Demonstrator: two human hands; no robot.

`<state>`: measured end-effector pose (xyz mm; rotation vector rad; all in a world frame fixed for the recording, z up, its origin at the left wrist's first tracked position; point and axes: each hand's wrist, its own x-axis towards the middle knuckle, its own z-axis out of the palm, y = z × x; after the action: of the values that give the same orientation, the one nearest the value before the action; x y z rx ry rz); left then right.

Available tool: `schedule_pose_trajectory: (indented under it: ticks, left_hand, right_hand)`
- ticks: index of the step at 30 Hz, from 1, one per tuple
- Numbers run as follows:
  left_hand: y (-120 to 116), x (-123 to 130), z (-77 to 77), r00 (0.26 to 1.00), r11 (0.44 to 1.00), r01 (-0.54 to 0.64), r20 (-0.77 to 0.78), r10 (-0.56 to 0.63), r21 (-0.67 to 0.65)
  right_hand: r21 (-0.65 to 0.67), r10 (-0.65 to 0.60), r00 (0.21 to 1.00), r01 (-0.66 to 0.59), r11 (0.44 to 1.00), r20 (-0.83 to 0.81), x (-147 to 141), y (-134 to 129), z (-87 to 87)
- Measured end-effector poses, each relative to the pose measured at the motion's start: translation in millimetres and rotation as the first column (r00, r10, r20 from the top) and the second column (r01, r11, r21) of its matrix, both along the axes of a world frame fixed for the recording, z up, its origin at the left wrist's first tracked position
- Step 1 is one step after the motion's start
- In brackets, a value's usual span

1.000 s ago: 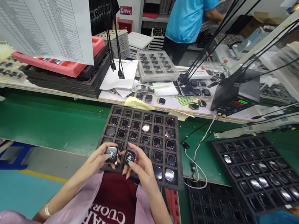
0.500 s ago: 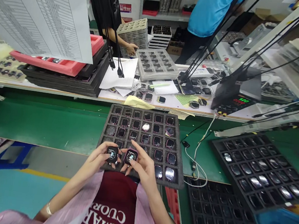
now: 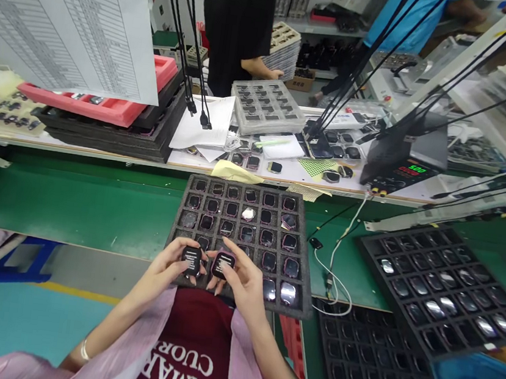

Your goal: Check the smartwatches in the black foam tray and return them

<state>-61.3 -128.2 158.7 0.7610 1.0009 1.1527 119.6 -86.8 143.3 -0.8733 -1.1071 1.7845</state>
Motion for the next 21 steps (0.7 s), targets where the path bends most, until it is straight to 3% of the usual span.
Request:
schedule_pose_trajectory:
  ticks: [3,6,10,12,13,16,19,21]
  left_hand:
    - [1,0,1.7,1.000,1.000,-0.005,-0.007,0.006,0.008]
    - [4,0,0.0,1.000,1.000,-0.017,-0.005,0.017,0.009]
    - [7,-3,-8.4,1.000,0.999,-0.028,0.013,0.028,0.016]
    - [8,-4,-12.4,0.999,0.999,-0.027,0.032,0.027,0.025]
    - [7,-5,-13.6,0.999,0.999,-0.028,0.041,0.027,0.028]
    - [6,-6,-13.9,0.998,0.999,-0.035,0.051,0.034,0.021]
    - [4,-11,-17.6,0.999,0.999,-0.032,-0.006,0.032,0.040]
    - [6,-18,-29.3,0.991,0.996,-0.023,-0.130,0.034,0.084]
  right_hand:
    - [0.010,0.044,0.998,-0.044,0.999,-0.042,6,1,-0.1]
    - [0.041,0.139,0.990,-0.140,0.989,0.033,15,7,-7.0]
    - [0.123,0.271,0.922,-0.314,0.941,0.278,19,29,-43.9]
    - [0.236,0.210,0.824,-0.379,0.895,0.527,14,42,-70.9]
    - [0.309,0.112,0.741,-0.405,0.861,0.662,11,47,-83.8]
    - [0.390,-0.049,0.629,-0.418,0.820,0.776,0,56,-111.1]
    - [0.431,-0.128,0.565,-0.444,0.786,0.815,2,55,-118.0]
    - [0.442,-0.170,0.523,-0.453,0.774,0.835,12,54,-116.6]
